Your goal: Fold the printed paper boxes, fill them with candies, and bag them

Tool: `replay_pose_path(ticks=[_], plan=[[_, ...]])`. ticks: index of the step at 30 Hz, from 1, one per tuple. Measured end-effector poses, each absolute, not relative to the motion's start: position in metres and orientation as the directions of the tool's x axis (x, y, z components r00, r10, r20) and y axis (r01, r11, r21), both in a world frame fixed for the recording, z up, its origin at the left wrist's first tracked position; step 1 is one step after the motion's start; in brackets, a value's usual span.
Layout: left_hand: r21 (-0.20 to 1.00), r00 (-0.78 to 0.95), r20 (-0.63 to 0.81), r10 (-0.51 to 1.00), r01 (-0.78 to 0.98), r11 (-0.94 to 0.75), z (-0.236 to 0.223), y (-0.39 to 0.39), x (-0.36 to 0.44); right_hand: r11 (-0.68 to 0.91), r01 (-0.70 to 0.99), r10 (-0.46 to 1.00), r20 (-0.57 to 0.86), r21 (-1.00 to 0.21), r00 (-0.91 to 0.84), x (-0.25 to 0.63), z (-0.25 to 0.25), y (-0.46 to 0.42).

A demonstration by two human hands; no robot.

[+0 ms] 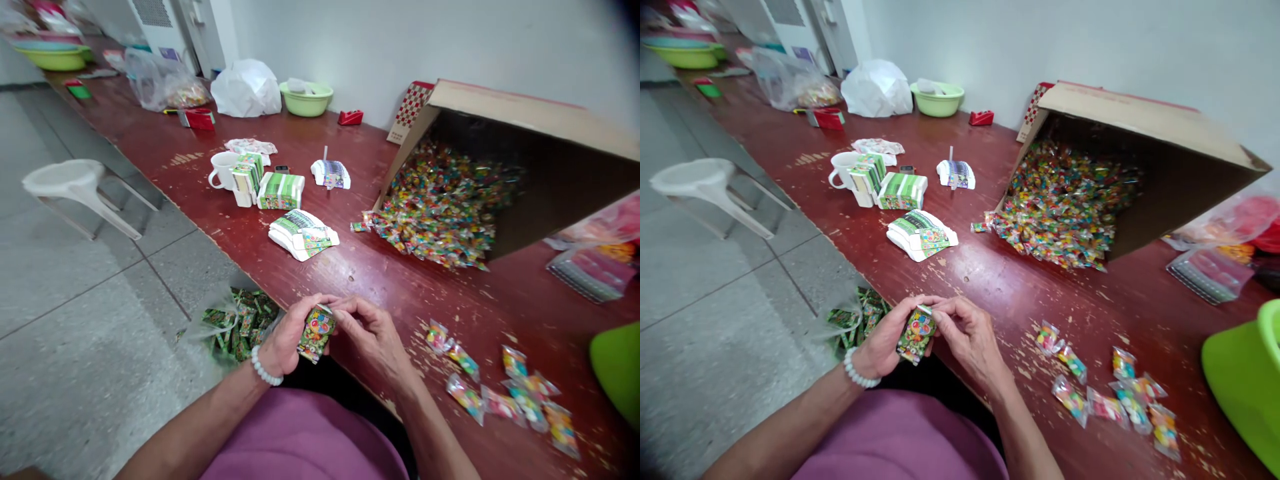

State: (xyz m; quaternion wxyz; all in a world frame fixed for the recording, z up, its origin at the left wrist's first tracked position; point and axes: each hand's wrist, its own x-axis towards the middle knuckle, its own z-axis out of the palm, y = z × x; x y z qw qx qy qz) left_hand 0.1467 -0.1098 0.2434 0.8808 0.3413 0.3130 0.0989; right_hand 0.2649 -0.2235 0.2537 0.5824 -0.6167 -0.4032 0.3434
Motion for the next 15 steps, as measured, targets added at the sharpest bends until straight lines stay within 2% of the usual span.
replay_pose_path(ticks=[2,5,9,12,15], plan=[[0.728,0.767,-0.459,0.448,0.035,0.685,0.242,-0.11,0.145,-0.051,0.044,0.882,-0.024,-0.998,0.47,0.264,0.252,-0.221],[0.804,0.755,-0.423,0.502,0.056,0.592,0.242,-0.111,0.144,-0.101,0.065,0.884,-0.06,-0.993,0.463,0.265,0.251,-0.217],[0.776,0.785,-0.447,0.429,0.102,0.622,0.241,-0.112,0.144,-0.091,0.056,0.897,-0.058,-0.994,0.438,0.265,0.255,-0.216],[0.739,0.817,-0.465,0.342,0.145,0.658,0.241,-0.113,0.145,-0.13,-0.055,0.891,-0.141,-0.99,0.432,0.264,0.257,-0.214],[0.751,0.814,-0.475,0.335,0.177,0.636,0.241,-0.112,0.144,-0.155,-0.206,0.879,-0.23,-0.966,0.418,0.263,0.254,-0.211]])
